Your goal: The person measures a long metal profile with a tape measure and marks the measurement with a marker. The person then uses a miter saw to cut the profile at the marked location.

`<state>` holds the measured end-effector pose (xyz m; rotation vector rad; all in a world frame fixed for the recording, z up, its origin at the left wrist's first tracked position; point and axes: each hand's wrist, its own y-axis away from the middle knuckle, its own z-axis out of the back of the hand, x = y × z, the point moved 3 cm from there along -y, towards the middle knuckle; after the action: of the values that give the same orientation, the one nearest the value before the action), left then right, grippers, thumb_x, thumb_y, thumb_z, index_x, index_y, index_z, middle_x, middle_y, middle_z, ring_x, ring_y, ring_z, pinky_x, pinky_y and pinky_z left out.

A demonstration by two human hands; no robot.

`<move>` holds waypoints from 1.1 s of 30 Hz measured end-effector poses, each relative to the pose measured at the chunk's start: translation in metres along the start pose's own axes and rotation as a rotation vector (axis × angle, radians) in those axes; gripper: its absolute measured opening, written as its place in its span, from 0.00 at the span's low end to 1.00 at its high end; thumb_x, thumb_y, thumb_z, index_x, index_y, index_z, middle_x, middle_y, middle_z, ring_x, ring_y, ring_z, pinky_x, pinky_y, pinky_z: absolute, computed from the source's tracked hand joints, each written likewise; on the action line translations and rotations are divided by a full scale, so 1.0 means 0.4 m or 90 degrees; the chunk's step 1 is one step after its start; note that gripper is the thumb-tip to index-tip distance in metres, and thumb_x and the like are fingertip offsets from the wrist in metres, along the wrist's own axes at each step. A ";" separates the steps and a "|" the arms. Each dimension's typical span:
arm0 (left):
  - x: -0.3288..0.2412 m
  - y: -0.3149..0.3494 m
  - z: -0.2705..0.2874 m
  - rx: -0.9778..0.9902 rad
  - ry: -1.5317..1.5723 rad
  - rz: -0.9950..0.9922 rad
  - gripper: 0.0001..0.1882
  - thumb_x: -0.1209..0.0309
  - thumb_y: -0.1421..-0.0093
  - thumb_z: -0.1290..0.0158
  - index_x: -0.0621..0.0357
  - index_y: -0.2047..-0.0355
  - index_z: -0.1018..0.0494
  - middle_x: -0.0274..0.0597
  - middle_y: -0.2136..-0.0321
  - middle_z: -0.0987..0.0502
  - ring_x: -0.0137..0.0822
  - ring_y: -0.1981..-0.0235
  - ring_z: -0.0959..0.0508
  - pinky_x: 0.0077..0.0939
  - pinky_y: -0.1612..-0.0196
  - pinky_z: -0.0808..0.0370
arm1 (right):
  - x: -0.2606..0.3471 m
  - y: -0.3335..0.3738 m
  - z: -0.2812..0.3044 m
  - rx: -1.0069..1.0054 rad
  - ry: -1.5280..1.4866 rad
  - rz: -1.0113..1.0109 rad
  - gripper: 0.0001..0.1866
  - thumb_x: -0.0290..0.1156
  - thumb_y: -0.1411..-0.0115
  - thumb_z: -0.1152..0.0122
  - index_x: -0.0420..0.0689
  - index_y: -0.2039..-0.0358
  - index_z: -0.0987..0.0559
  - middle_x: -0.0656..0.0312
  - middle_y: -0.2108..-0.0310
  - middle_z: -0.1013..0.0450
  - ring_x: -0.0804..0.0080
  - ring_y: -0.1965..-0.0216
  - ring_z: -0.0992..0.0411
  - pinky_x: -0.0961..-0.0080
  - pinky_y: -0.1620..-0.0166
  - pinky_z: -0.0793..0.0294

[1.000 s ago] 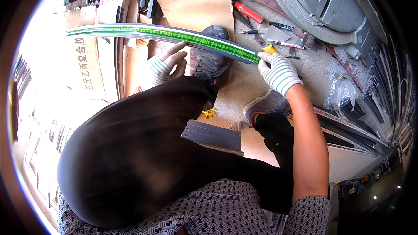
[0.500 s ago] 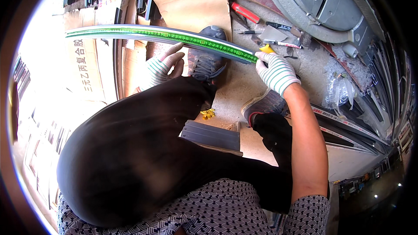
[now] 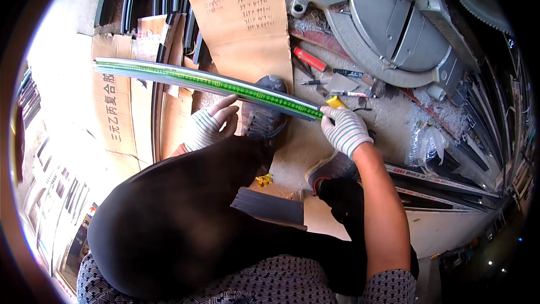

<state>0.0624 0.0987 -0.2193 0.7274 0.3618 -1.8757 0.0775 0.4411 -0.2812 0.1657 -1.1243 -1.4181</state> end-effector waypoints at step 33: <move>0.102 -0.154 0.049 0.198 -0.182 -0.070 0.30 0.64 0.55 0.28 0.56 0.51 0.23 0.43 0.57 0.20 0.48 0.49 0.22 0.46 0.38 0.30 | 0.022 0.003 0.021 -0.002 0.033 -0.007 0.19 0.40 0.36 0.43 0.46 0.50 0.15 0.41 0.58 0.20 0.44 0.56 0.22 0.57 0.46 0.23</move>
<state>-0.0108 0.0833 -0.2351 0.6391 -0.0763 -2.1334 0.0706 0.4384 -0.2716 0.2058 -1.0801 -1.4181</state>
